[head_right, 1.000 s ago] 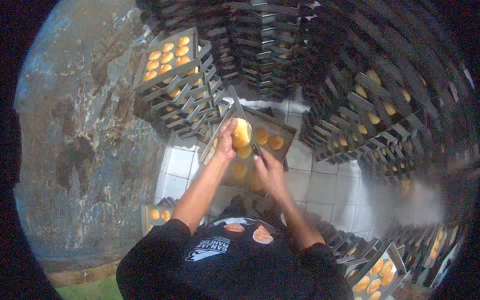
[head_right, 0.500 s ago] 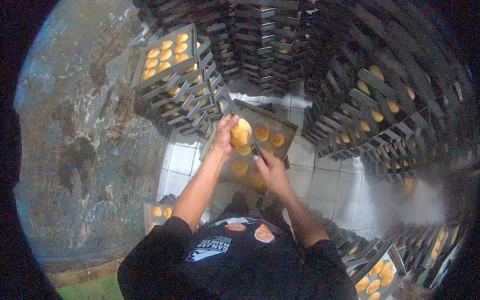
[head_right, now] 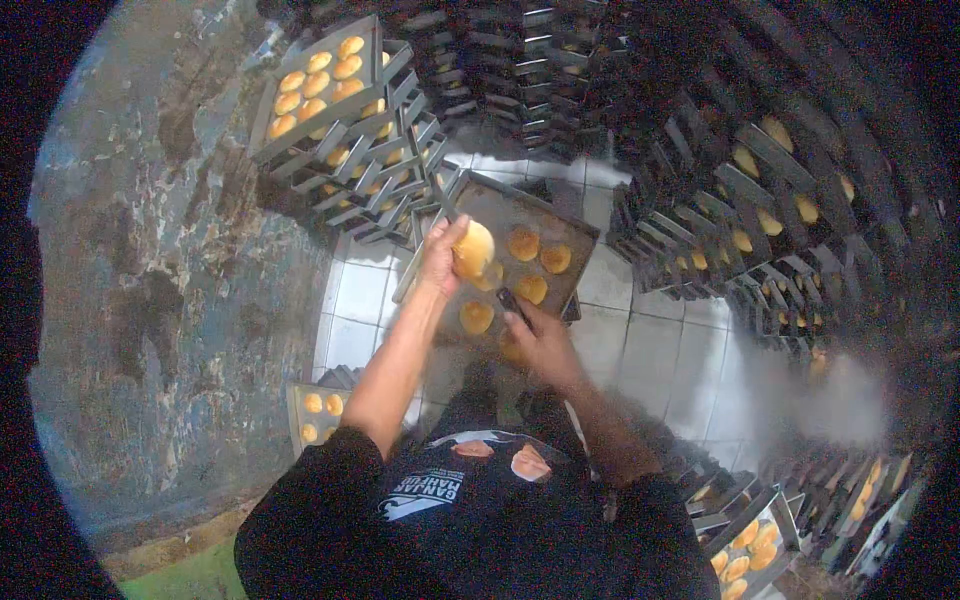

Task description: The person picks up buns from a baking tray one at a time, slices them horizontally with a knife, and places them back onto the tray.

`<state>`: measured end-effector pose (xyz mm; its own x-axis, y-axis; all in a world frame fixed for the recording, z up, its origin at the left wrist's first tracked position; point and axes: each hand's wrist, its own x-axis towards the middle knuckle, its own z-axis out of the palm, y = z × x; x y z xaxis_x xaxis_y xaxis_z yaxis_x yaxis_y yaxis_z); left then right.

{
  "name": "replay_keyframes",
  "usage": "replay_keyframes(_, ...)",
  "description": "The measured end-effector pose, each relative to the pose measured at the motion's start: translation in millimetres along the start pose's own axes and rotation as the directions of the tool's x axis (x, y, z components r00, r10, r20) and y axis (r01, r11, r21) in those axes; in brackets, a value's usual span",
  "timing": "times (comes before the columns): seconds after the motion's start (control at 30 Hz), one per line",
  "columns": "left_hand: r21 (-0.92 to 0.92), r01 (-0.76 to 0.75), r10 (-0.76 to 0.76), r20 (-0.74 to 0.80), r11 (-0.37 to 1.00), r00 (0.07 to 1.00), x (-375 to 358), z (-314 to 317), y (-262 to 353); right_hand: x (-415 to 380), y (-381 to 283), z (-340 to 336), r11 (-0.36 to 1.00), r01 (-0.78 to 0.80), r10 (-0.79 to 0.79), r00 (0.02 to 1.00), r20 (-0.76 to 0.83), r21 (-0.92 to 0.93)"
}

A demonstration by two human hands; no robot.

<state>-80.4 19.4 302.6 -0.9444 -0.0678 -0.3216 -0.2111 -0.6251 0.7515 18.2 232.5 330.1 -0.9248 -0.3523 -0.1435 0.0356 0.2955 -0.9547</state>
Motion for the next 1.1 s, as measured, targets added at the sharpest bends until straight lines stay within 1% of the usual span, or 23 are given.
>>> replay_keyframes(0.07, 0.000, -0.081, 0.081, 0.006, 0.997, 0.997, 13, -11, 9, -27, 9, -7, 0.988, -0.129, 0.133, 0.990, 0.042, -0.080)
replay_keyframes(0.2, -0.043, 0.026, -0.032, -0.142, 0.999, 0.989, 16, -13, -14, -30, 38, -3, 0.981, -0.186, 0.191, 0.977, 0.097, -0.057)
replay_keyframes(0.23, -0.060, 0.131, -0.137, -0.103, 0.990, 0.985, 17, -20, -27, -14, 46, 5, 0.989, -0.122, 0.126, 0.991, 0.037, -0.083)
replay_keyframes(0.3, -0.072, 0.123, -0.132, -0.131, 0.990, 0.983, 12, -13, -53, 18, 52, 15, 0.991, -0.076, 0.075, 0.997, -0.014, -0.109)
replay_keyframes(0.37, -0.084, 0.091, -0.099, -0.100, 0.992, 0.990, 16, -18, -65, 46, 50, 20, 0.975, -0.207, 0.200, 0.975, 0.092, 0.081)
replay_keyframes(0.4, -0.088, 0.103, -0.113, -0.109, 0.991, 0.988, 24, -25, -70, 46, 62, 23, 0.971, -0.223, 0.215, 0.972, 0.097, 0.081)
replay_keyframes(0.47, 0.034, 0.103, -0.087, -0.327, 0.994, 0.941, 43, -39, -80, 41, 89, 27, 0.983, -0.178, 0.181, 0.982, 0.060, -0.044)
replay_keyframes(0.5, 0.022, 0.115, -0.101, -0.333, 0.993, 0.938, 55, -49, -84, 34, 80, 24, 0.980, -0.193, 0.196, 0.979, 0.064, -0.051)
replay_keyframes(0.53, 0.050, 0.124, -0.105, -0.284, 0.991, 0.953, 71, -63, -86, 24, 57, 17, 0.933, -0.348, 0.356, 0.930, 0.096, -0.091)
replay_keyframes(0.6, 0.061, 0.132, -0.114, -0.238, 0.989, 0.964, 104, -81, -87, -15, 87, 20, 0.926, -0.307, 0.324, 0.945, 0.047, -0.220)
replay_keyframes(0.67, -0.042, 0.208, -0.210, -0.334, 0.977, 0.919, 136, -97, -89, -76, 158, 21, 0.921, -0.307, 0.321, 0.947, 0.018, -0.240)
replay_keyframes(0.7, -0.059, 0.217, -0.224, -0.338, 0.974, 0.914, 153, -105, -91, -106, 179, 21, 0.888, -0.409, 0.426, 0.904, 0.038, -0.209)
replay_keyframes(0.73, -0.035, 0.195, -0.180, -0.564, 0.980, 0.806, 165, -113, -94, -136, 200, 20, 0.842, -0.508, 0.525, 0.849, 0.056, -0.184)
replay_keyframes(0.77, -0.033, 0.187, -0.161, -0.672, 0.982, 0.723, 160, -129, -104, -171, 227, 19, 0.817, -0.274, 0.328, 0.944, 0.018, -0.507)
replay_keyframes(0.8, -0.029, 0.181, -0.138, -0.767, 0.983, 0.627, 154, -144, -112, -176, 227, 11, 0.749, -0.129, 0.217, 0.974, 0.057, -0.650)
replay_keyframes(0.83, 0.260, 0.067, 0.152, -0.734, 0.963, 0.662, 135, -172, -131, -178, 224, 2, 0.635, 0.007, 0.103, 0.990, 0.094, -0.772)
replay_keyframes(0.87, 0.532, -0.048, 0.425, -0.616, 0.845, 0.663, 111, -194, -147, -171, 193, -2, 0.786, -0.330, 0.391, 0.921, 0.006, -0.523)
replay_keyframes(0.93, 0.587, 0.037, 0.448, -0.655, 0.808, 0.609, 40, -209, -166, -175, 192, -3, 0.746, -0.632, 0.651, 0.758, 0.034, -0.211)
replay_keyframes(0.97, 0.547, 0.159, 0.370, -0.724, 0.822, 0.582, 10, -217, -187, -199, 230, -9, 0.775, -0.346, 0.423, 0.906, 0.026, -0.529)
replay_keyframes(1.0, 0.495, 0.277, 0.287, -0.785, 0.823, 0.549, -19, -225, -209, -201, 239, -15, 0.725, -0.168, 0.293, 0.953, 0.078, -0.668)
replay_keyframes(1.03, 0.256, 0.248, 0.078, -0.826, 0.934, 0.559, -42, -226, -240, -196, 237, -19, 0.620, 0.004, 0.156, 0.979, 0.128, -0.784)
replay_keyframes(1.07, -0.006, 0.232, -0.135, -0.828, 0.973, 0.544, -64, -226, -269, -194, 234, -20, 0.620, -0.175, 0.342, 0.937, 0.063, -0.765)
replay_keyframes(1.1, -0.122, 0.236, -0.234, -0.808, 0.964, 0.540, -67, -224, -290, -181, 216, -23, 0.601, -0.244, 0.418, 0.907, 0.039, -0.761)
